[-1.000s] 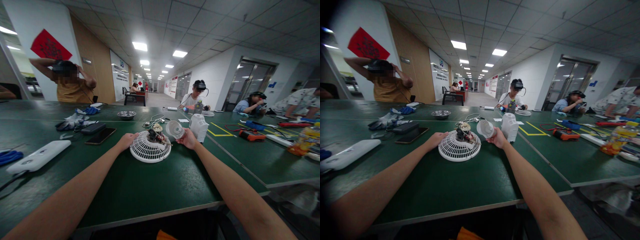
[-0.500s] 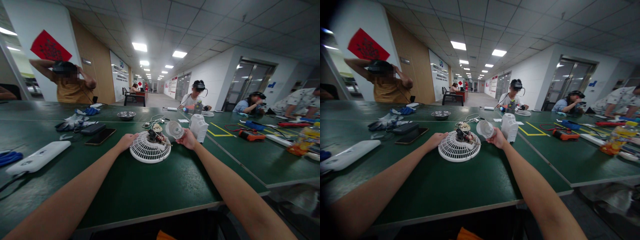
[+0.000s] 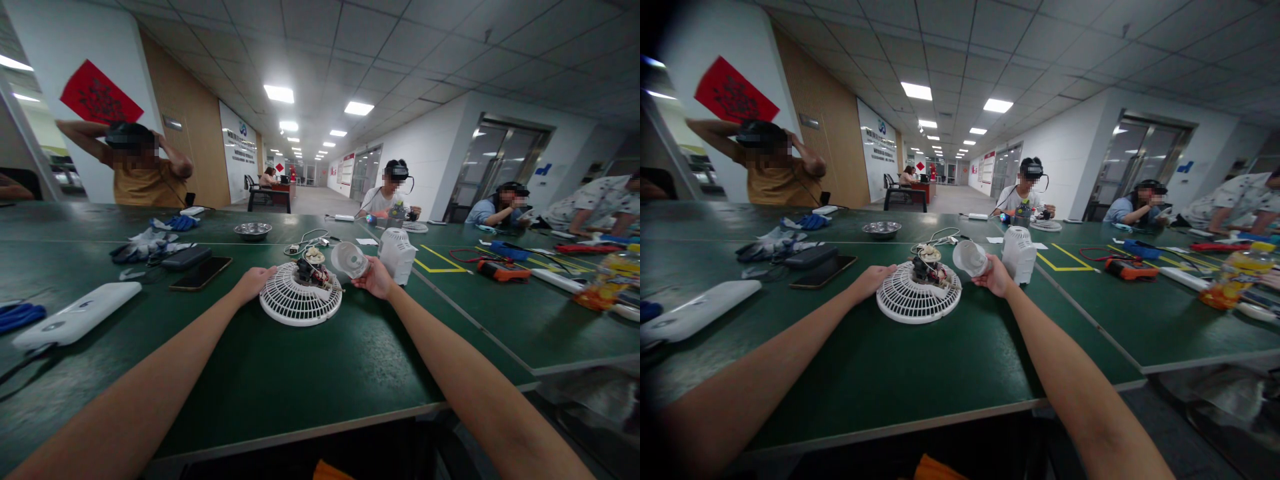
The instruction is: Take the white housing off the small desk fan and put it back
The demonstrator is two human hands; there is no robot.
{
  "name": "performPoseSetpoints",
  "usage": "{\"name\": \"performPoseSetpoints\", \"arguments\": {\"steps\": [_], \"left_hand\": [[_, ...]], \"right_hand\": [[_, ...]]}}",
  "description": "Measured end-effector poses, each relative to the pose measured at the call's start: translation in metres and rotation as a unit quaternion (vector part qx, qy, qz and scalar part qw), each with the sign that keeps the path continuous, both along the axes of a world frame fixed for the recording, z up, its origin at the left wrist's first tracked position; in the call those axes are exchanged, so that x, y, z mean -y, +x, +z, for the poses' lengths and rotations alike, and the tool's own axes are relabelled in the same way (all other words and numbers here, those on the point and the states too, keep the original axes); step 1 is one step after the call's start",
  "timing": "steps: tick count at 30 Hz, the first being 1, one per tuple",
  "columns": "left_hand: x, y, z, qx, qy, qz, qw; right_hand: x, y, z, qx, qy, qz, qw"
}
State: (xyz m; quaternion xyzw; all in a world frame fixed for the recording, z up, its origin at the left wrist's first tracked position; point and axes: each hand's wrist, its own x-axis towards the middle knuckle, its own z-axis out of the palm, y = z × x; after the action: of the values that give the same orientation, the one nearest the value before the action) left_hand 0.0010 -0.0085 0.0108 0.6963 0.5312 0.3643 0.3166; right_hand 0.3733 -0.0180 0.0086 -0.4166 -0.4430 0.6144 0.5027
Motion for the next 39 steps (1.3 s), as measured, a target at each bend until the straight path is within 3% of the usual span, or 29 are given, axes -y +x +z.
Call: {"name": "performPoseSetpoints", "arguments": {"steps": [6,20,39], "left_hand": [[0.000,-0.001,-0.001,0.007,-0.001,0.003,1.000],[-0.023,-0.008,-0.019,-0.040,0.019,-0.016,0.999],[-0.017,-0.007,-0.015,-0.025,0.010,-0.019,0.999]], "right_hand": [[0.001,-0.001,0.000,-0.003,-0.004,-0.004,1.000],[-0.001,0.000,-0.001,-0.004,-0.008,-0.005,1.000],[0.005,-0.005,0.001,-0.002,0.005,-0.024,1.000]]}}
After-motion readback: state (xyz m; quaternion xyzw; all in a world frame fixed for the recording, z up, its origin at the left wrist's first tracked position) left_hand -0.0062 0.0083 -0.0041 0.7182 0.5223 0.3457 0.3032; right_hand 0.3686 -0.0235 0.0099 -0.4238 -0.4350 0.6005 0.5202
